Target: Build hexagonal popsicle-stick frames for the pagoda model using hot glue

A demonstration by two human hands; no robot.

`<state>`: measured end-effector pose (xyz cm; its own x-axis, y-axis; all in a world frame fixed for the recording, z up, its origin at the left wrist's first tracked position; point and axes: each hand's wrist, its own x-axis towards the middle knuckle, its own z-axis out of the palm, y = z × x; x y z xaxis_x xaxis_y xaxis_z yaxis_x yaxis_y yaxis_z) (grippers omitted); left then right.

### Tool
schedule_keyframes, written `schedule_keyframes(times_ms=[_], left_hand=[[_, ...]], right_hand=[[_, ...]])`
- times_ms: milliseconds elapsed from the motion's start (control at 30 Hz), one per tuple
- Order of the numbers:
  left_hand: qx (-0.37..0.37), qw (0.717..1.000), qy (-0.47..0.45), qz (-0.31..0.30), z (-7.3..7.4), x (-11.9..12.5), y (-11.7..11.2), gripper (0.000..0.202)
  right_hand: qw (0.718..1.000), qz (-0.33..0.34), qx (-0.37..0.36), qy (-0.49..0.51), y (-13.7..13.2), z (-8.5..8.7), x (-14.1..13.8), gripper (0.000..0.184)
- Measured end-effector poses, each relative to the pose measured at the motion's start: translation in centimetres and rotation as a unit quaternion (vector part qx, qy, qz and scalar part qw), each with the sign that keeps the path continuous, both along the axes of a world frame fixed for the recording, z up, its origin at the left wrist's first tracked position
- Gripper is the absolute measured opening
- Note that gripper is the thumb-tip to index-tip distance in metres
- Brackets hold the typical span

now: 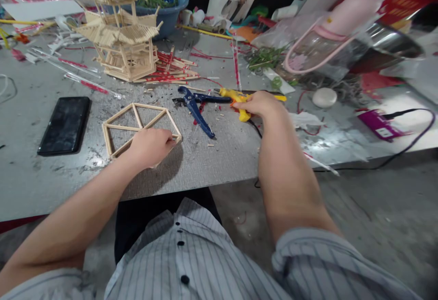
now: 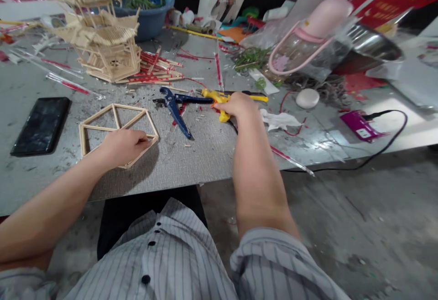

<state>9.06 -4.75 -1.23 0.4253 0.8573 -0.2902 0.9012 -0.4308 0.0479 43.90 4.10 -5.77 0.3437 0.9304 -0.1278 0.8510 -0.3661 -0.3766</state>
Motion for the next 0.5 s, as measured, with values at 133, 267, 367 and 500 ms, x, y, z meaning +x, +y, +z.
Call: schedule_keyframes(times_ms=[133,267,367,500], left_hand=[[0.002,1.0,0.021,0.007,0.4,0.1,-0.6,0.04],[0.013,1.0,0.027,0.004,0.5,0.2,-0.9,0.041],[0.008,0.999,0.037,-0.002,0.4,-0.1,-0.8,0.041],[-0.023,0.999,0.034,-0.024,0.5,-0.8,-0.1,0.039]], right_hand=[[0.992,-0.088,-0.005,0.087,0.1,-0.9,-0.7,0.025],[0.982,-0.118,0.065,0.134,-0.1,-1.9,-0.7,0.021],[0.977,-0.082,0.125,0.153,0.1,-2.5,0.5,0.034],[0.97,0.047,0.182,0.152,0.9,-2.5,2.4,0.069]])
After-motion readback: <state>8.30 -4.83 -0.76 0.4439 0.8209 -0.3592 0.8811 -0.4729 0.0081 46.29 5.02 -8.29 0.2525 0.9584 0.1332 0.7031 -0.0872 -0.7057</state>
